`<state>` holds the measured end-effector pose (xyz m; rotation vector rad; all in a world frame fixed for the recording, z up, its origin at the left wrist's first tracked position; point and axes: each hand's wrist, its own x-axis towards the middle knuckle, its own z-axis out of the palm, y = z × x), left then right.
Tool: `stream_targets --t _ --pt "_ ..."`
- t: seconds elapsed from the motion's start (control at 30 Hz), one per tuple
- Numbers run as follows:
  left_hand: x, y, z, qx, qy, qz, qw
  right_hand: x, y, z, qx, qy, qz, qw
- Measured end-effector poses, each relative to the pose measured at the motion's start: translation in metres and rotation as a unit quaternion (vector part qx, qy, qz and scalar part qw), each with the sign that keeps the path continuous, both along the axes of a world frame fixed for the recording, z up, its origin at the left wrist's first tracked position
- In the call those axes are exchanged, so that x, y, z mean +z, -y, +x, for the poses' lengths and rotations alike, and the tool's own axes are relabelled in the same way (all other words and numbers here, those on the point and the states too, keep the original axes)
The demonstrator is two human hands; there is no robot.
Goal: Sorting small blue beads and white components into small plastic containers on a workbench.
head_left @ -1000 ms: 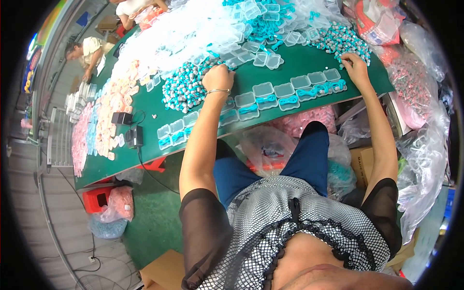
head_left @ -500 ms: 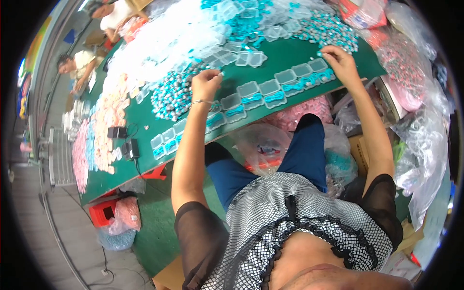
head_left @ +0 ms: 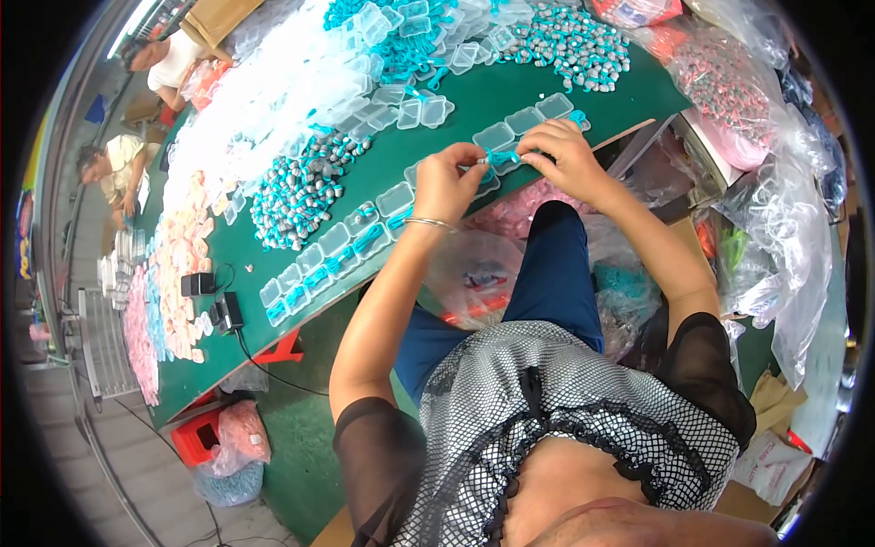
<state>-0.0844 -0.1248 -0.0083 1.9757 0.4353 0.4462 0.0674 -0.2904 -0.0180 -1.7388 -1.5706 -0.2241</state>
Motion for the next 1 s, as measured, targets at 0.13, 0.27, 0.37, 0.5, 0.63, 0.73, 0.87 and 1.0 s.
stream_targets --t 0.13,0.27,0.37,0.5,0.63,0.73,0.87,1.0 --pt "-0.012 0.009 0.012 0.018 0.054 0.202 0.978 -0.011 -0.007 -0.007 -0.018 0.022 0.023 0.999" --pt "-0.020 0.013 0.022 0.024 0.030 0.251 0.967 -0.019 -0.009 -0.007 -0.040 0.061 0.027 0.997" --pt "-0.016 0.017 0.022 0.034 0.003 0.284 0.958 -0.020 -0.008 -0.007 -0.048 0.071 0.026 0.996" --pt "-0.017 0.017 0.023 0.039 0.011 0.325 0.945 -0.020 -0.008 -0.005 -0.056 0.075 0.028 0.995" --pt "-0.015 0.021 0.026 0.035 0.032 0.393 0.918 -0.017 -0.004 -0.001 -0.065 0.073 0.012 0.995" --pt "-0.008 0.022 0.023 0.022 -0.002 0.428 0.903 -0.013 -0.006 -0.001 -0.048 0.063 -0.012 0.997" --pt "-0.001 0.019 0.018 0.027 0.027 0.402 0.915 0.006 -0.011 0.048 -0.114 0.036 0.078 0.990" --pt "0.004 0.003 0.000 0.030 0.034 0.368 0.929 0.001 -0.015 0.112 -0.245 0.041 -0.076 0.966"
